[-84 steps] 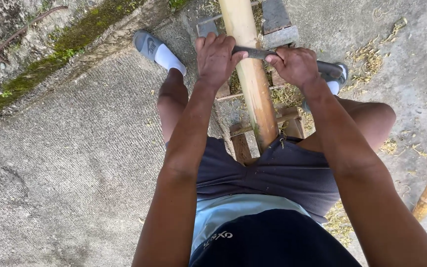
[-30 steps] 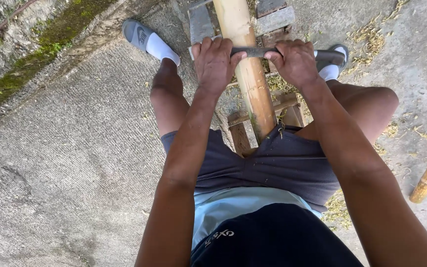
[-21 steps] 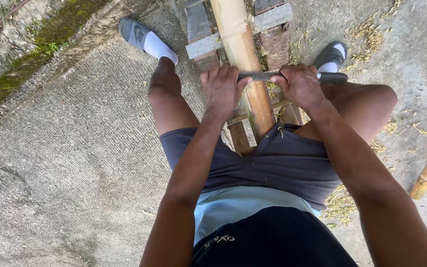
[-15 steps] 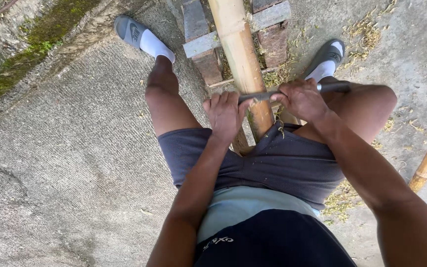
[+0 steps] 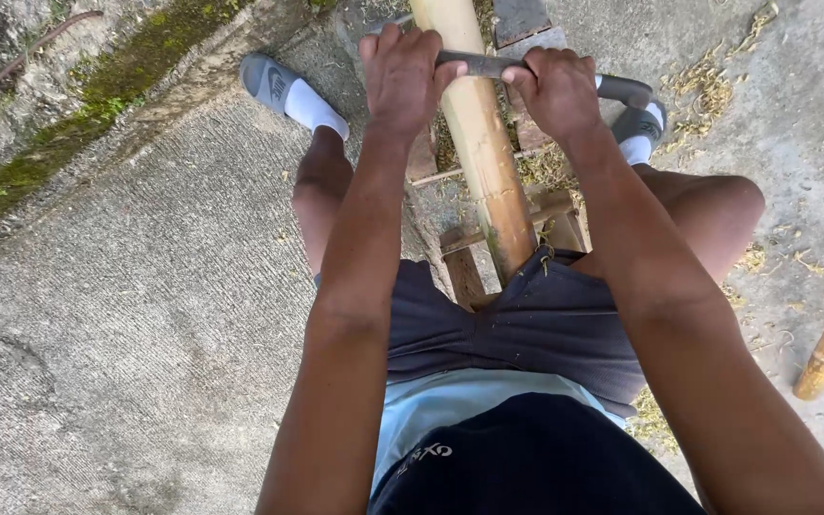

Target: Scraping the outer layer of a bamboo pole using a drawknife.

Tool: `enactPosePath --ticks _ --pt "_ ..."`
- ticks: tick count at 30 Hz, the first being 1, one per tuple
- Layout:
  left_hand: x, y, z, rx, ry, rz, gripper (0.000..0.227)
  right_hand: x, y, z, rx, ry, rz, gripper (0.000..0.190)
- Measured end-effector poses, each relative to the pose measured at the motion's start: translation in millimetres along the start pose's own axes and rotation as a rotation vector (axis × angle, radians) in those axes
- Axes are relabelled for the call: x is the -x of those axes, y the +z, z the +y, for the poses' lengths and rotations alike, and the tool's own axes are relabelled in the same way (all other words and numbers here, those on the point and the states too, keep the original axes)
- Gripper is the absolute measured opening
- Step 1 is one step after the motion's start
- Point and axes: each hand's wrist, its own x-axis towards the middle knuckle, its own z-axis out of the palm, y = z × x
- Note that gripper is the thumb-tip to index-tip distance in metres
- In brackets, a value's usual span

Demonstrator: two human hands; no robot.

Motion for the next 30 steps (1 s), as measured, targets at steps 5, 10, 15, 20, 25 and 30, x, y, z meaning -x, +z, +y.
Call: enactPosePath --ticks 5,10,15,20,25,30 --pt "1 -1 4 0.012 -0.044 0.007 0.042 -2 6 11 0.081 -0.013 -0.017 0.055" --pt "5 -4 11 -0.023 -0.049 0.032 0.042 -2 2 7 0.052 0.019 -0.096 0.057" --pt "20 -7 21 0.018 -0.070 -0.020 0.043 17 4 13 0.039 -0.021 -0.080 0.058" --pt "39 -3 39 -0.014 -0.104 -0.094 0.045 45 -2 7 0.048 -0.027 -0.096 0.060" --pt "63 -7 62 0.022 -0.155 -0.170 0.043 74 -16 -3 0.031 0.025 -0.183 0.063" --pt "104 0 84 -0.034 -0.117 -0.077 0.042 112 -28 -11 0.032 0.041 -0.254 0.059"
